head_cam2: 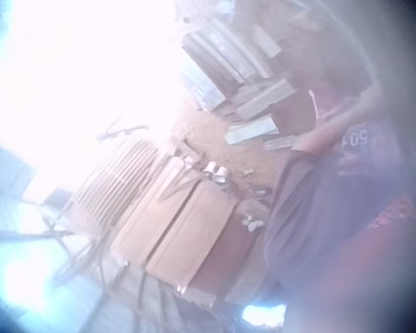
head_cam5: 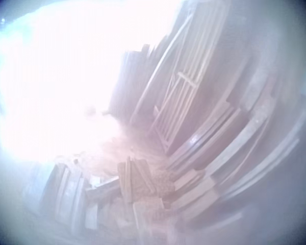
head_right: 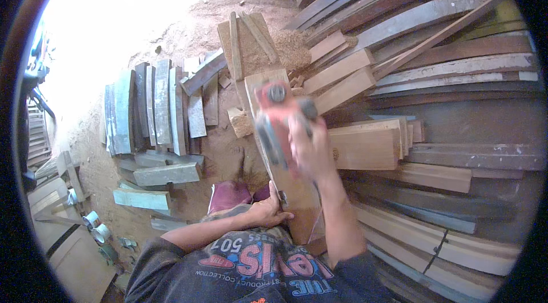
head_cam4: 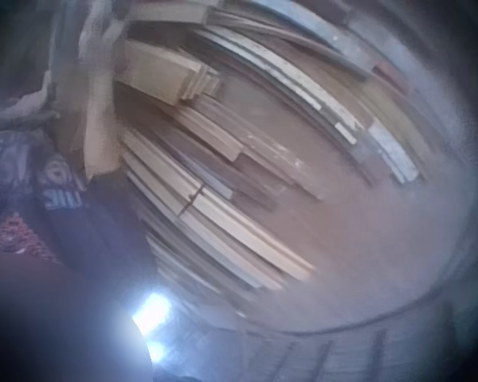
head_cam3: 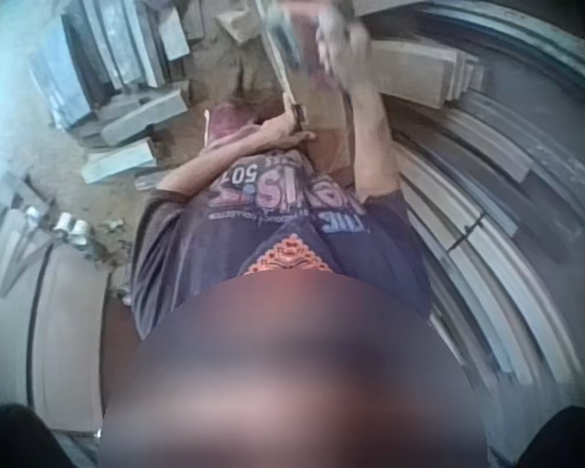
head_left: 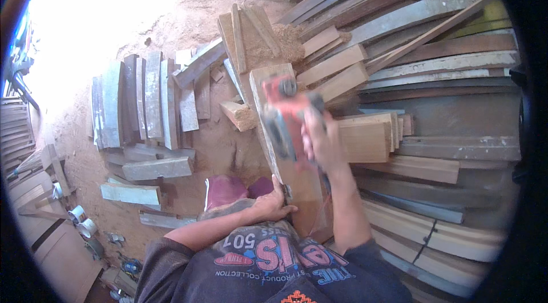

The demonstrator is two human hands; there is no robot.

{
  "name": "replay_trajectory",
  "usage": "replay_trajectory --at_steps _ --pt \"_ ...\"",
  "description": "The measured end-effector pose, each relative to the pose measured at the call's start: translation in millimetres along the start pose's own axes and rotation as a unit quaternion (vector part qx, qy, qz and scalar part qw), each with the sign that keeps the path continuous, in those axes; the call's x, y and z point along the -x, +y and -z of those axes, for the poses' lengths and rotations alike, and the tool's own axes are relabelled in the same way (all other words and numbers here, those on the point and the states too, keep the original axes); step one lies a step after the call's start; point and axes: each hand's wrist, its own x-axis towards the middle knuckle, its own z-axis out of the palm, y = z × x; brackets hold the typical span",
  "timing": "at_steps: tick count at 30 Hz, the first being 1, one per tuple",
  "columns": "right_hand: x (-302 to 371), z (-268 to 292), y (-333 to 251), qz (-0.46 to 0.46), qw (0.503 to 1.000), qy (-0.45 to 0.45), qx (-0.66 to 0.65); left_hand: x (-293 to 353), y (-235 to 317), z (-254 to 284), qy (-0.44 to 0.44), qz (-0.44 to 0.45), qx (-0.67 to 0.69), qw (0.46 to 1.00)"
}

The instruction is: The person planes a wooden plank with a hand planer, measures it with a metal ruler, and cuts it with a circular saw. The person handles the plank, planer, ruler, and saw throughout the sequence.

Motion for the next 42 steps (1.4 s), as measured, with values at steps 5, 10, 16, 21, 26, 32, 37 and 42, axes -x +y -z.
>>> replay_trajectory --at_steps 5,10,16,21,26,32,37,42 --pt "10.9 -20.0 -6.1 0.007 0.999 0.013 0.032 -6.9 -5.5 0.7 -0.042 0.032 -0.008 0.999" --pt "-140.4 -47.6 -54.0 0.102 0.995 -0.019 0.005 -1.2 -6.9 -3.4 0.000 -0.006 -0.006 1.000" --pt "-54.5 -33.9 -24.7 0.012 0.998 -0.022 0.062 0.6 3.4 16.4 -0.050 0.040 -0.015 0.998" --pt "46.7 -34.1 3.6 -0.034 0.999 0.027 0.027 -1.1 9.3 22.6 -0.062 0.016 0.007 0.998" --pt "-87.8 -40.3 -28.4 0.079 0.996 0.002 0.043 -3.4 8.1 14.9 -0.033 0.046 -0.017 0.998" --pt "-111.9 -33.1 -48.8 0.044 0.999 -0.021 -0.016 -1.8 -1.3 14.3 -0.036 0.029 -0.023 0.999" --pt "31.1 6.2 6.4 -0.091 0.993 0.070 0.025 -3.9 1.5 17.4 -0.049 0.022 -0.025 0.998" --pt "21.8 9.7 11.1 -0.050 0.996 0.070 -0.006 -7.1 0.6 18.3 -0.070 0.029 -0.026 0.997"
